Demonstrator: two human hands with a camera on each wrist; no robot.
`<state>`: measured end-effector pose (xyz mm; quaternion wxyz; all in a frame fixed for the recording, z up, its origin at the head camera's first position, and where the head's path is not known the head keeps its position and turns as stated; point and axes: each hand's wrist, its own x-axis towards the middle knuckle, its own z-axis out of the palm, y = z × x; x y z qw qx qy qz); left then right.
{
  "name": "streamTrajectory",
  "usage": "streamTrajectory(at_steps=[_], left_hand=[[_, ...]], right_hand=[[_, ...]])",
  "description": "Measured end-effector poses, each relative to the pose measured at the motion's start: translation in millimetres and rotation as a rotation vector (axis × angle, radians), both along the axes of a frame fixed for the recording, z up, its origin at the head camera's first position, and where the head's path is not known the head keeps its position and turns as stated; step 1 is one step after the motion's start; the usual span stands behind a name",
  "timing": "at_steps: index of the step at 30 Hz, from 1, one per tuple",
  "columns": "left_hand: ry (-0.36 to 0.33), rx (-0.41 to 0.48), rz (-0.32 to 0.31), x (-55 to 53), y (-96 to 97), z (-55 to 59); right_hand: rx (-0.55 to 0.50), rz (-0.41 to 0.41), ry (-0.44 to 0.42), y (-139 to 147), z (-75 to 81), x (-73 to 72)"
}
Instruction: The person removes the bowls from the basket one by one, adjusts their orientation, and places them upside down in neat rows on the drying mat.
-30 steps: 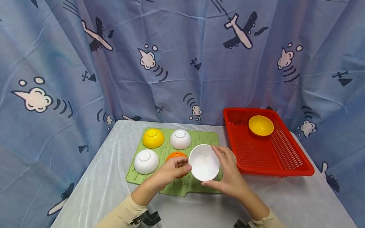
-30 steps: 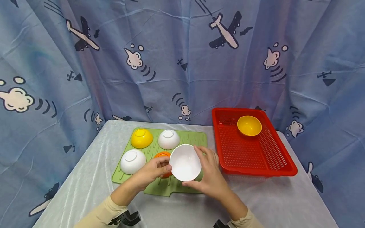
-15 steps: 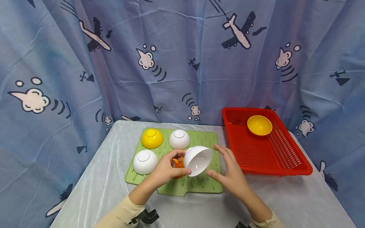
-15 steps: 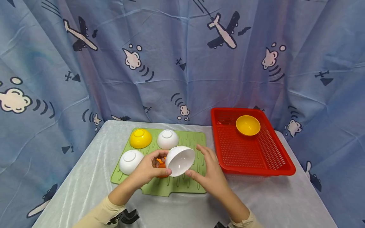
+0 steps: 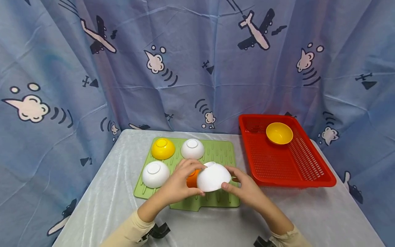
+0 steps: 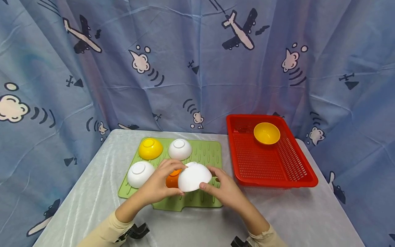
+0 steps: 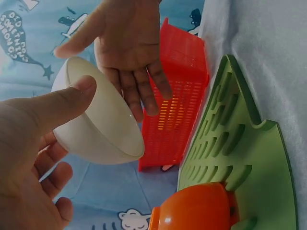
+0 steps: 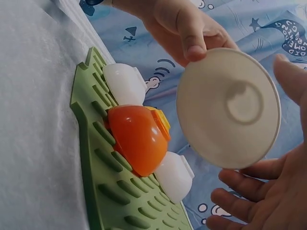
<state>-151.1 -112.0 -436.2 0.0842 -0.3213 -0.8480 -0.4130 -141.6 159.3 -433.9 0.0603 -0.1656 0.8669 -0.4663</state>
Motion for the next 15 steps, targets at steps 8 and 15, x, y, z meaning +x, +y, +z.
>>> streamTrajectory(at_steps=[8,15], left_hand=[[-0.087,0.048,0.055,-2.3,-1.2,2.3],[-0.412,0.086,0.123,-6.1,-7.4,6.1]], right_hand=[[-0.059,0.02,-0.044,7.3,-3.0,-4.2],[-0.128,-0.004,0.038,2.4,-8.2,-3.8]])
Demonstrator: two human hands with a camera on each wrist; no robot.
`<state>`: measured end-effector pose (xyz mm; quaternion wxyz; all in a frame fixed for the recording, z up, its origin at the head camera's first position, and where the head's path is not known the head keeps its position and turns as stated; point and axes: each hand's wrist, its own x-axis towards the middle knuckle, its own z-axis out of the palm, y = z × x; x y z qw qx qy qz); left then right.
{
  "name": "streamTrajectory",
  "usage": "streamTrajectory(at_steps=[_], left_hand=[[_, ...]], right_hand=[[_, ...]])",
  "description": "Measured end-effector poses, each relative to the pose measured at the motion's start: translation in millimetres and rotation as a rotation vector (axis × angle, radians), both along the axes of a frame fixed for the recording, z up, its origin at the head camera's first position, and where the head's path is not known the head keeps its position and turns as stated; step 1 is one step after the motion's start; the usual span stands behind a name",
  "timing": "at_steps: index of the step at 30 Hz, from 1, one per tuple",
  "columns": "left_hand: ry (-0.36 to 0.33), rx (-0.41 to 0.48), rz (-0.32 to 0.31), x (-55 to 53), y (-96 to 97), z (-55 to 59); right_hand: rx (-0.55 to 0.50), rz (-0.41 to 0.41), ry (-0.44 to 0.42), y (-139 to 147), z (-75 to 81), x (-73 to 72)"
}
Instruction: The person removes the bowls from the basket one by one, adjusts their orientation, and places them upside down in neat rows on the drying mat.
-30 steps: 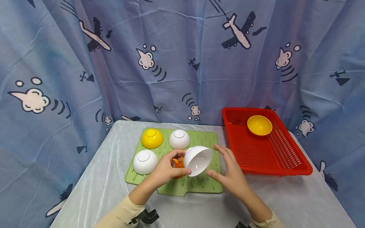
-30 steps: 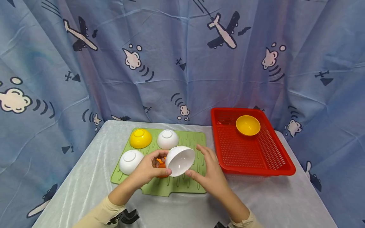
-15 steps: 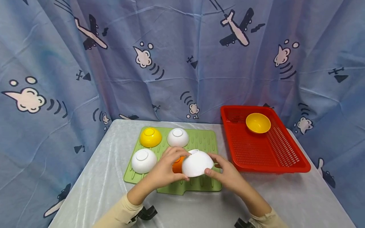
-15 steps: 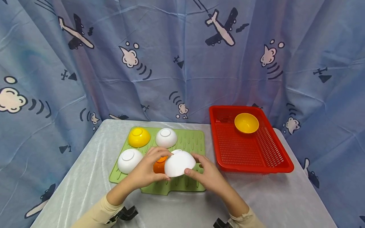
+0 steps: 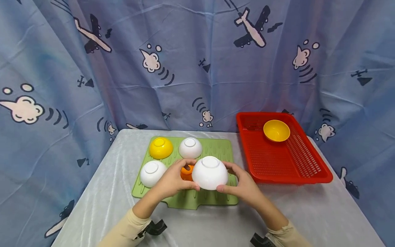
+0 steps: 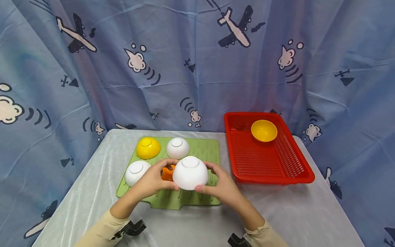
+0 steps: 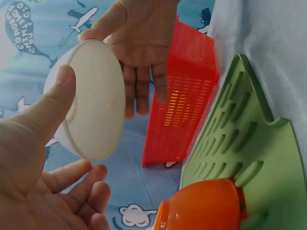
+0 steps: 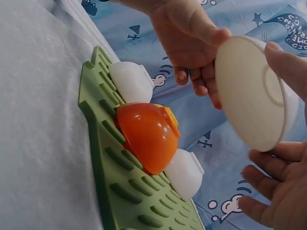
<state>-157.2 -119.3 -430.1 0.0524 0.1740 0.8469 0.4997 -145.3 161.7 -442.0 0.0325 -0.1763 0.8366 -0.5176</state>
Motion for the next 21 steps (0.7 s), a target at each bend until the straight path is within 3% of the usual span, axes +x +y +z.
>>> streamTrajectory(at_steps=[4,8,12,17,21], left_hand=[[-0.028,-0.018,-0.041,-9.7,-4.3,7.2],[-0.03,-0.037,-0.122,-24.2,-8.1,17.2],[-0.013,-0.115,-0.186,-41.6,-11.6,27.1],[0.035,-0.192,-0.258,-74.2,-11.5,33.8],[0.023,-0.204,-0.312,-103.2,-6.5,34.0]], right_hand=[[-0.03,-0.059,0.03,-6,-1.8,-1.9],[-0.063,-0.116,0.051,-14,-2.4,-4.6],[-0.065,-0.172,0.078,-22,-3.9,-9.1],[-0.063,-0.238,0.092,-31,-6.0,-19.5],[-0.112,-0.281,0.055,-33,-7.5,-30.7]])
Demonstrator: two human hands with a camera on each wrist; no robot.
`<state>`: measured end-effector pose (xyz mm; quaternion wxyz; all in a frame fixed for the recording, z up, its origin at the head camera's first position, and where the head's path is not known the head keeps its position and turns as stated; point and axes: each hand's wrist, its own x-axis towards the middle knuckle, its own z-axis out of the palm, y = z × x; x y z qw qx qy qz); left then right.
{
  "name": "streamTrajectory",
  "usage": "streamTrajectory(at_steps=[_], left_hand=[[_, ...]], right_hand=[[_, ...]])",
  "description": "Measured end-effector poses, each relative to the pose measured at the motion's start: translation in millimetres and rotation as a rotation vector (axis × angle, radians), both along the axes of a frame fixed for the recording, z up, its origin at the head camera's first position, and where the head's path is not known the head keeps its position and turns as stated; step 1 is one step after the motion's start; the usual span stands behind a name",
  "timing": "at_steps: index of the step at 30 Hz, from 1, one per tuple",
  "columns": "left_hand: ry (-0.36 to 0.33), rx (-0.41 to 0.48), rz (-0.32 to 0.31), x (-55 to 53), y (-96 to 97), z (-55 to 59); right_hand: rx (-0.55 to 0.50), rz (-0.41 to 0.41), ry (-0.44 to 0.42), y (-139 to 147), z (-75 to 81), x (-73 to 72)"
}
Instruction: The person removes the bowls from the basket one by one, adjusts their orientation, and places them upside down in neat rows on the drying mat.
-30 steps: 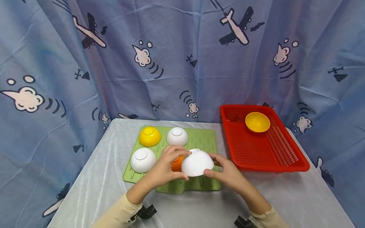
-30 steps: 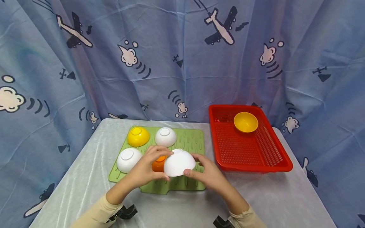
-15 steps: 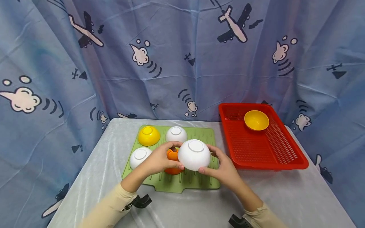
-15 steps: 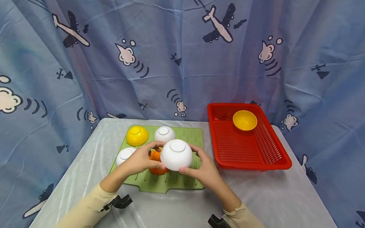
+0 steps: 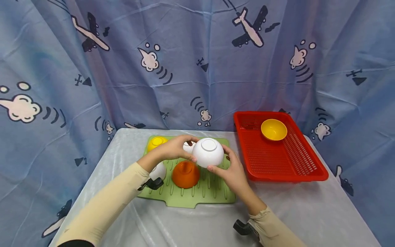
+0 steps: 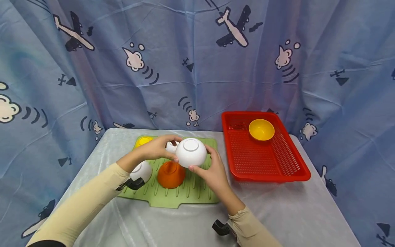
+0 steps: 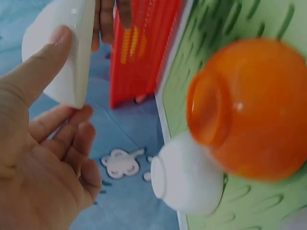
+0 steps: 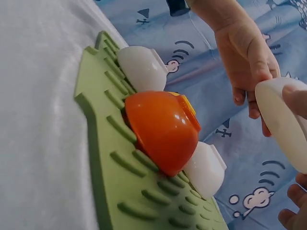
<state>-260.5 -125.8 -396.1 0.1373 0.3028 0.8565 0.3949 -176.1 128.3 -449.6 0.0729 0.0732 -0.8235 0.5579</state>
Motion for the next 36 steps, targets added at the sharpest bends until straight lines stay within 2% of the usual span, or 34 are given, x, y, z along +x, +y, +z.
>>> streamTrajectory(at_steps=[4,7,14,16,22,25,29,32,36], left_hand=[[-0.029,0.002,-0.025,-25.3,8.2,-2.1],[-0.021,-0.013,-0.024,-41.2,12.0,-6.1],[-0.027,-0.085,-0.011,-68.2,21.4,-19.6],[-0.021,-0.091,0.0,-75.0,24.2,-25.5],[0.015,-0.142,0.033,-86.1,30.3,-38.2],[0.016,-0.185,0.04,-88.2,37.0,-40.0],[0.055,-0.259,0.048,-93.8,50.1,-42.9],[0.087,-0.319,0.045,-99.8,58.6,-47.4],[0.093,-0.388,0.059,-104.2,63.1,-54.3]], right_hand=[[-0.076,-0.032,-0.027,-1,-5.7,-14.7],[-0.111,-0.046,-0.042,-3,-11.8,-27.0],[-0.172,-0.078,-0.095,0,-32.8,-54.9],[-0.154,-0.097,-0.1,1,-39.7,-61.0],[-0.059,-0.131,-0.084,5,-52.4,-72.5],[0.0,-0.134,-0.088,10,-54.3,-77.7],[0.082,-0.13,-0.092,19,-57.0,-87.1],[0.102,-0.125,-0.092,23,-59.8,-93.3],[0.101,-0.083,-0.106,24,-66.3,-100.1]])
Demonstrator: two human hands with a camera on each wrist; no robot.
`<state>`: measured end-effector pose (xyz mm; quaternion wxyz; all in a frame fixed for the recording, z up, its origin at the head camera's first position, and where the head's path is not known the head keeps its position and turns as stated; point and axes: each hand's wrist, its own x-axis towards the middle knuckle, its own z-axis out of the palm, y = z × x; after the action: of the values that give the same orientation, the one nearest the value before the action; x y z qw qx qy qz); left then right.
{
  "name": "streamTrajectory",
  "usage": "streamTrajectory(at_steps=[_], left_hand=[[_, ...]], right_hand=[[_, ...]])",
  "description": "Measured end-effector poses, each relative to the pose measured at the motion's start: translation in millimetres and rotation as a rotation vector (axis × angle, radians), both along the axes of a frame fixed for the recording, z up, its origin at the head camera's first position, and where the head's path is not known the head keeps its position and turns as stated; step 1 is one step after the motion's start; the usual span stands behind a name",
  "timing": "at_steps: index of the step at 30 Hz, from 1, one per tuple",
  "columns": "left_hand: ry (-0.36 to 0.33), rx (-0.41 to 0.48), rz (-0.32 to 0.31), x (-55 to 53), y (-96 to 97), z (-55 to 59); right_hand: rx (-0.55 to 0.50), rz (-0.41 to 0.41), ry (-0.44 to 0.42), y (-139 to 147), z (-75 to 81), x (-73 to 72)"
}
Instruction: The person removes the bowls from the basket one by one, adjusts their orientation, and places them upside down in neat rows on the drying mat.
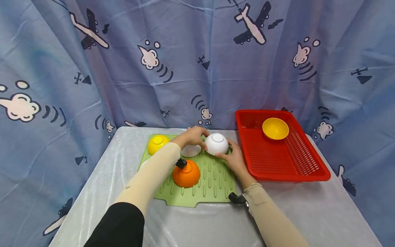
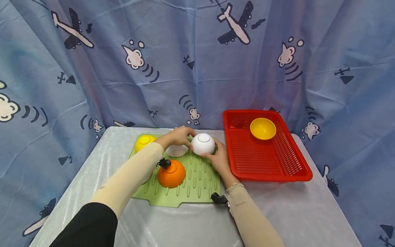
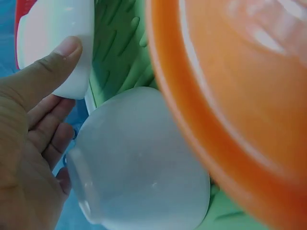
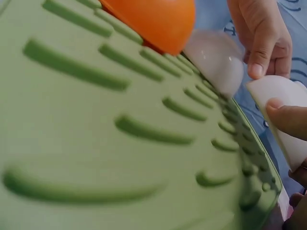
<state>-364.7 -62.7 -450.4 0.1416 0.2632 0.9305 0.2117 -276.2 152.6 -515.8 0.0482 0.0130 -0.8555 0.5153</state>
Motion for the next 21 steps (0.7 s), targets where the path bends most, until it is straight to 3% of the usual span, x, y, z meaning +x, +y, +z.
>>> streamTrajectory(at_steps=[9,21], left_hand=[[0.045,-0.101,0.006,-2.1,10.2,-8.2],[0.1,-0.213,-0.025,2.0,16.7,-7.1]], right_hand=[[0.017,0.023,0.001,6,-10.8,-8.4],[0.211,0.006,0.028,5,-13.5,-6.5]])
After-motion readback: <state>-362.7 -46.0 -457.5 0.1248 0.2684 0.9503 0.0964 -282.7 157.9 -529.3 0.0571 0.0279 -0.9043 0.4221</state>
